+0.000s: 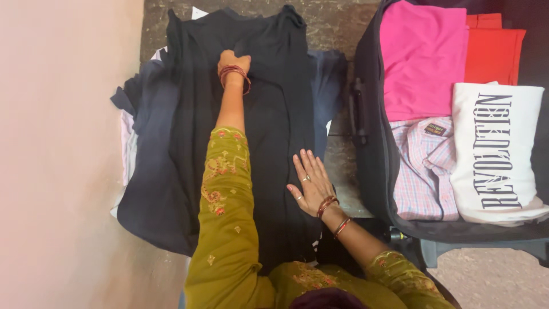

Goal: The person folds a white t-shirt and a black t-shirt by hand and places them inside an open suitcase.

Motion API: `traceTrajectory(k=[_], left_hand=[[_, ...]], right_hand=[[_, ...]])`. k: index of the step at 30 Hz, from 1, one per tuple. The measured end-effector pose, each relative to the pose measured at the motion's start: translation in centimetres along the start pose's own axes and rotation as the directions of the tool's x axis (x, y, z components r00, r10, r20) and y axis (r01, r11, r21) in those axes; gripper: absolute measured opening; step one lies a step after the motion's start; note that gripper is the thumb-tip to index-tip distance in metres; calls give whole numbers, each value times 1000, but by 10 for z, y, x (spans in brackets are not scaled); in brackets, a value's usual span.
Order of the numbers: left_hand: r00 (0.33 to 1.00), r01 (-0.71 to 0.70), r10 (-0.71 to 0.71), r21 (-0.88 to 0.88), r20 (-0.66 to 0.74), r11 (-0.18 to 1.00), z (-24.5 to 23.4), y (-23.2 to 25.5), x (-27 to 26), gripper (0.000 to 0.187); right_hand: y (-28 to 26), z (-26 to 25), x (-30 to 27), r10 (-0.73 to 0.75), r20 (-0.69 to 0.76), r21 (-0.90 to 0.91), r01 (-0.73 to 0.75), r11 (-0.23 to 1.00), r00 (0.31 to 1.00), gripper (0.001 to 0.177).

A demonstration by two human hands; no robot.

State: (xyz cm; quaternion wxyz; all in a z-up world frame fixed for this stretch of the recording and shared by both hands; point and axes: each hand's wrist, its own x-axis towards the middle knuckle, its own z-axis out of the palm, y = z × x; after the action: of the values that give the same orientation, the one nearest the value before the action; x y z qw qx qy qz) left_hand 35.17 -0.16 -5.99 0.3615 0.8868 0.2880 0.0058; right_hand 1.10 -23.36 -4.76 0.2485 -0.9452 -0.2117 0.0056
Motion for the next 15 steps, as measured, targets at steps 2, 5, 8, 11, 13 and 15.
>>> traceTrajectory(k=[2,5,8,11,13,15], left_hand=[[995,-20,10,-99,-102,995,2,-5,5,54],[964,-25,-21,-167,-264,986,16,-16,4,47],[964,-12,-47,-220,-262,975,27,-30,4,48],[982,-57,-8,-340,-187,939,27,-26,5,51],[959,-193,99,-357,-265,914,26,-15,4,50],[926,-321,280,-139,-255,937,28,-11,-6,44]], right_hand=[[0,-1,0,-1,-4,4,1,1000,1000,77],[0,0,0,5,5,-7,-5,1000,1000,77],[2,2,-1,-1,1,-15,1,1000,1000,77],[3,6,-1,-8,-10,-31,7,1000,1000,77],[4,8,-1,6,4,-45,-5,999,1000,77],[4,8,0,8,6,-46,-8,999,1000,77]])
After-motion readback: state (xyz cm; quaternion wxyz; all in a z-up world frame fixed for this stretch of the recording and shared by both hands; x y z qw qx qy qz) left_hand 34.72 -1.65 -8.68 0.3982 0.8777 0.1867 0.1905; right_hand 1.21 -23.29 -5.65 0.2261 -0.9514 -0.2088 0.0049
